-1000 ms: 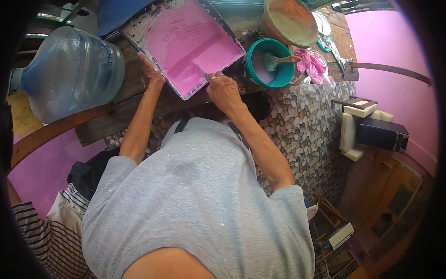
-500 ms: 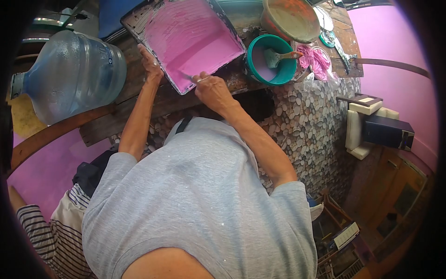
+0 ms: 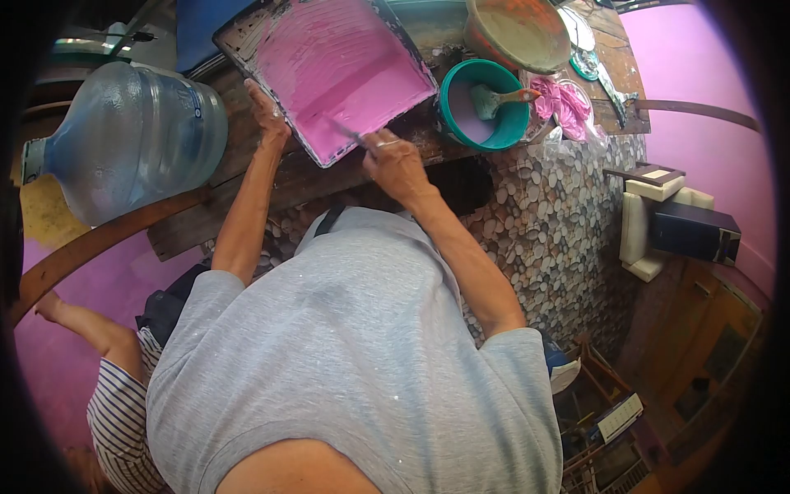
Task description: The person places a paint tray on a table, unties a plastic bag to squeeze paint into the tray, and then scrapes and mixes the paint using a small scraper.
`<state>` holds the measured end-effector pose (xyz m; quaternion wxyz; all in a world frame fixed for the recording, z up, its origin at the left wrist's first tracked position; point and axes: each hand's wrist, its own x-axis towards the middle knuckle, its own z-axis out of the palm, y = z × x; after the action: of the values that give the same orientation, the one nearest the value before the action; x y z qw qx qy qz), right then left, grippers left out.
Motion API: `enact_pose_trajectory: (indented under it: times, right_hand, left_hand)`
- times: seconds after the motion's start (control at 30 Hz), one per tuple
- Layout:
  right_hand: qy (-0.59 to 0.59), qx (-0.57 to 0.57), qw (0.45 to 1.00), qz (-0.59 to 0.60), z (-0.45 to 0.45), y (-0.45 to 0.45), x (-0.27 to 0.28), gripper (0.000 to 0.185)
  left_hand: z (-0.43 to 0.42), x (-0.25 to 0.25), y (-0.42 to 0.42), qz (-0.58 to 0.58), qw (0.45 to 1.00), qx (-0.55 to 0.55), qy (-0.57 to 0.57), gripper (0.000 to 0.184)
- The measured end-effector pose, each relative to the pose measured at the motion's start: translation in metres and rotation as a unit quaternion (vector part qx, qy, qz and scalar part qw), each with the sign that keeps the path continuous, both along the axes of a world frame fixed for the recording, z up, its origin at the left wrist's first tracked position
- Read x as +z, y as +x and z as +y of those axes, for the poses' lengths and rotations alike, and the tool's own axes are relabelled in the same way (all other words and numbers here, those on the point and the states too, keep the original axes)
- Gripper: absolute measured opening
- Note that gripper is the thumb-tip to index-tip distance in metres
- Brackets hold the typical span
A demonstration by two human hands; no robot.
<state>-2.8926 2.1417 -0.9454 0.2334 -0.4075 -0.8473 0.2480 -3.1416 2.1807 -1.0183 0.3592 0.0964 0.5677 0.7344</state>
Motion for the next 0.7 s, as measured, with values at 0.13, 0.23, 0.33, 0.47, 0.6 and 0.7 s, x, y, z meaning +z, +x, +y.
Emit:
enact_pose_trajectory:
  times: [0.13, 0.23, 0.33, 0.47, 0.6, 0.7]
  right_hand:
    - [-0.022, 0.015, 0.999, -0.035, -0.006, -0.004, -0.009, 0.025]
    - [-0.003, -0.021, 0.998, -0.066, 0.003, 0.006, -0.004, 0.024]
    - [0.002, -0.033, 0.996, -0.078, 0.005, 0.006, 0.006, 0.023]
    - [0.005, 0.021, 0.999, -0.03, -0.014, -0.009, 0.005, 0.02]
    - [-0.03, 0.023, 0.997, -0.063, -0.017, -0.011, -0.001, 0.017]
    - [-0.011, -0.018, 0.997, -0.07, 0.0, 0.003, 0.003, 0.017]
  left_hand:
    - [0.0, 0.004, 0.002, -0.001, 1.0, -0.003, 0.026, 0.076]
    - [-0.002, 0.008, 0.003, 0.006, 1.0, 0.01, 0.009, 0.075]
    - [-0.001, 0.01, 0.005, -0.004, 1.0, 0.009, 0.006, 0.075]
    - [-0.004, 0.019, 0.005, -0.001, 0.999, -0.022, -0.025, 0.083]
    - [-0.005, 0.015, 0.005, 0.026, 0.999, -0.025, 0.0, 0.083]
    - [-0.006, 0.014, 0.005, 0.037, 0.999, -0.031, 0.013, 0.081]
